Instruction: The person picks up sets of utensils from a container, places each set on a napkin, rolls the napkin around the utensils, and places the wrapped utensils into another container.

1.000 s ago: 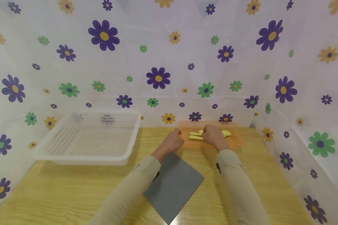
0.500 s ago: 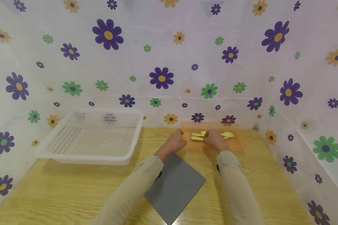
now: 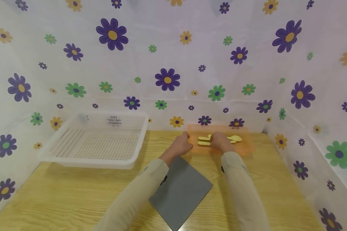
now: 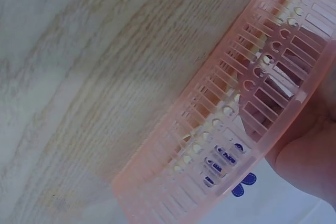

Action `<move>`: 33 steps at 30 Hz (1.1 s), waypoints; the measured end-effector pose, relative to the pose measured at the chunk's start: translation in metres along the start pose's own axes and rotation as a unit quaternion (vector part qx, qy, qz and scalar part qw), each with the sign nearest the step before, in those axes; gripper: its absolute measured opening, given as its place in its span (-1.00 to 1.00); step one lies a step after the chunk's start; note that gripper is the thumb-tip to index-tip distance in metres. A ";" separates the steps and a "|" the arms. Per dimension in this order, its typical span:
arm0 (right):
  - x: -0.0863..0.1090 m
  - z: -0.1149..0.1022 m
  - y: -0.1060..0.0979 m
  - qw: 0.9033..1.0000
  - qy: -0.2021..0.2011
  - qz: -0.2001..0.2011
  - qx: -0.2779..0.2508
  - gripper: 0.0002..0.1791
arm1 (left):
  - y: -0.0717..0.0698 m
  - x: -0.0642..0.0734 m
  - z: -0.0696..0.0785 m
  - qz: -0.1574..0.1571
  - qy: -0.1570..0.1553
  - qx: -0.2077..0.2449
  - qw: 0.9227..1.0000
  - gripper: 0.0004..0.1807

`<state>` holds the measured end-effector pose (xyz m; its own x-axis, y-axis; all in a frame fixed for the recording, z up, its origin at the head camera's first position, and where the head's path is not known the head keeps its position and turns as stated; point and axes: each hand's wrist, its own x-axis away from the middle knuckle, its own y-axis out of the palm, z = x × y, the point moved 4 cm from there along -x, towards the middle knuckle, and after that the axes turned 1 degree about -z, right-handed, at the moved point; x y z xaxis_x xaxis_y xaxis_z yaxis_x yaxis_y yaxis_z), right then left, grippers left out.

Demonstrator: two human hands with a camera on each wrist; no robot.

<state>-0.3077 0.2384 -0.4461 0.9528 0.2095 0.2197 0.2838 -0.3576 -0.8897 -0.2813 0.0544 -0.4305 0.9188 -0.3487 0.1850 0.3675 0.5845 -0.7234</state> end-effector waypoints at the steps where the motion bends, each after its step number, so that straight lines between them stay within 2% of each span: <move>1: 0.000 -0.001 0.000 1.000 -0.001 0.000 0.008 -0.72 | 0.000 0.000 0.000 0.001 0.001 -0.002 1.000 -0.51; 4: -0.001 -0.002 -0.001 1.000 0.001 0.001 0.030 -0.76 | 0.000 0.001 0.001 0.002 0.001 -0.004 1.000 -0.51; 7: -0.002 -0.004 -0.002 0.999 0.004 0.001 0.042 -0.92 | 0.000 0.001 0.002 0.004 -0.002 -0.009 1.000 -0.51; 12: -0.002 -0.010 -0.004 0.998 0.007 -0.005 0.059 -0.74 | -0.002 0.002 0.004 0.005 0.000 -0.008 1.000 -0.52; 18: -0.003 -0.011 -0.004 0.998 0.017 -0.014 0.064 -0.65 | -0.002 0.003 0.004 0.005 0.001 -0.004 1.000 -0.52; 23: -0.003 -0.014 -0.003 0.997 0.015 -0.020 0.072 -0.75 | -0.001 0.003 0.003 0.007 -0.005 -0.001 1.000 -0.51; 27: -0.002 -0.017 -0.003 0.997 0.006 -0.020 0.075 -0.91 | -0.002 0.003 0.003 0.005 -0.007 0.002 1.000 -0.51; 33: -0.002 -0.019 -0.002 0.997 -0.003 -0.030 0.076 -0.87 | -0.001 0.003 0.001 0.009 -0.003 -0.008 1.000 -0.51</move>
<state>-0.3081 0.2212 -0.4375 0.9339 0.2324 0.2717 0.3198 -0.2030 -0.9255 -0.2792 0.0538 -0.4281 0.9265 -0.3327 0.1760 0.3480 0.5792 -0.7372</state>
